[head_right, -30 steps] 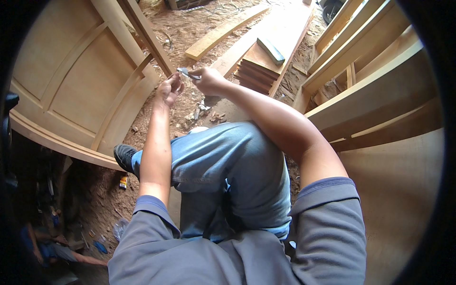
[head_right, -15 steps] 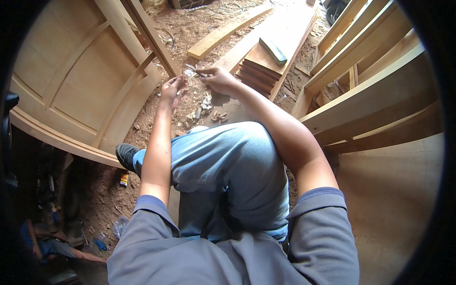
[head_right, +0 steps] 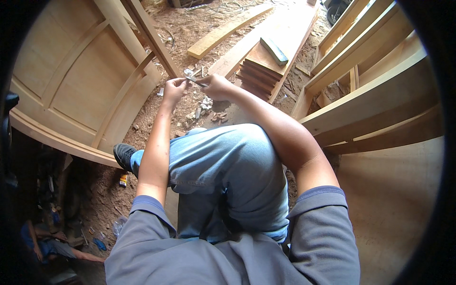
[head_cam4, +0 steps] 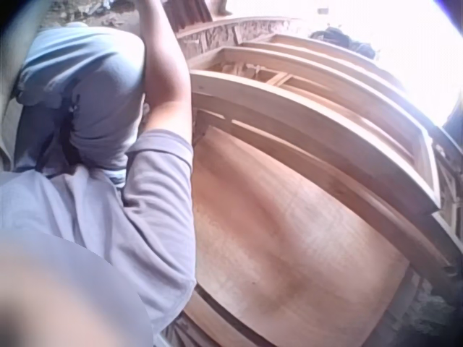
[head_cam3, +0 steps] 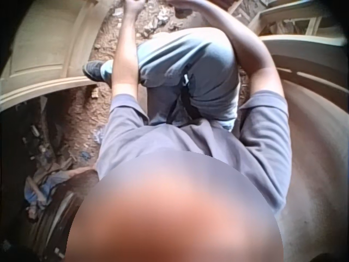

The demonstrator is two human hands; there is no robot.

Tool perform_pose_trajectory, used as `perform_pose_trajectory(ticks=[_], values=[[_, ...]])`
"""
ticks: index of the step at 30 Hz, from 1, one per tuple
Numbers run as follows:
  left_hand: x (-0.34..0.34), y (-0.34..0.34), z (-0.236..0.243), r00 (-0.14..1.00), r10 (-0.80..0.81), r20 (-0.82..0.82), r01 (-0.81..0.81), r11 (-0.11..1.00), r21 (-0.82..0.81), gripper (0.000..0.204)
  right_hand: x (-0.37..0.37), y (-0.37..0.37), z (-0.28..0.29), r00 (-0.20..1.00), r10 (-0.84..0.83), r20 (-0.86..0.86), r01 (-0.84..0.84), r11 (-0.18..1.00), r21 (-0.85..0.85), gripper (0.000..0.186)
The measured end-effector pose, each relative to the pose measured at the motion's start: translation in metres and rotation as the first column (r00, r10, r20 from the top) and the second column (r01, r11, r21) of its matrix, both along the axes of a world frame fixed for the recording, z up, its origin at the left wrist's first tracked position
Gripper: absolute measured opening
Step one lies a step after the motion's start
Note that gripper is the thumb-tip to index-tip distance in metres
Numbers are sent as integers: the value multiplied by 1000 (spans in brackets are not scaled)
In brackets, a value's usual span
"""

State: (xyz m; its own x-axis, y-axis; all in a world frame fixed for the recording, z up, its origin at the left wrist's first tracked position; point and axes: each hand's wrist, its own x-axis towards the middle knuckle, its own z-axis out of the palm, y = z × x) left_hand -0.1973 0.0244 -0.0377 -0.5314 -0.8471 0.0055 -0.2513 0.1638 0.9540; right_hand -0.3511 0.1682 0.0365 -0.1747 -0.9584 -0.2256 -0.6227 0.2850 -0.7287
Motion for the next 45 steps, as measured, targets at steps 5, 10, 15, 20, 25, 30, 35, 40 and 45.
perform_pose_trajectory(ticks=[5,10,15,20,25,30,35,40,45], values=[[-5,9,7,973,47,225,20,957,-289,18,9,-2,-7,990,-9,-142,5,1000,-29,40],[-11,36,34,926,7,377,106,954,-279,19,3,-4,-7,967,-255,-10,255,966,-49,38],[-13,37,36,941,-13,339,120,947,-298,21,-8,1,-1,918,-396,20,394,908,-139,37],[-3,19,17,979,55,196,-42,997,-68,21,-1,4,-3,995,-77,58,78,997,-23,42],[8,13,7,973,95,-211,33,845,534,20,3,5,-1,992,-41,123,41,999,0,42],[18,-1,4,898,132,-419,213,704,678,13,3,5,0,978,-22,209,28,999,-26,43],[30,-15,2,791,159,-591,408,583,703,10,2,-3,-4,935,29,353,11,994,-111,45],[33,-14,8,680,140,-719,519,601,608,7,9,-3,0,914,51,402,27,982,-186,43],[33,-3,9,733,-34,-680,564,589,579,11,3,-4,23,710,-107,696,430,848,-309,43]])
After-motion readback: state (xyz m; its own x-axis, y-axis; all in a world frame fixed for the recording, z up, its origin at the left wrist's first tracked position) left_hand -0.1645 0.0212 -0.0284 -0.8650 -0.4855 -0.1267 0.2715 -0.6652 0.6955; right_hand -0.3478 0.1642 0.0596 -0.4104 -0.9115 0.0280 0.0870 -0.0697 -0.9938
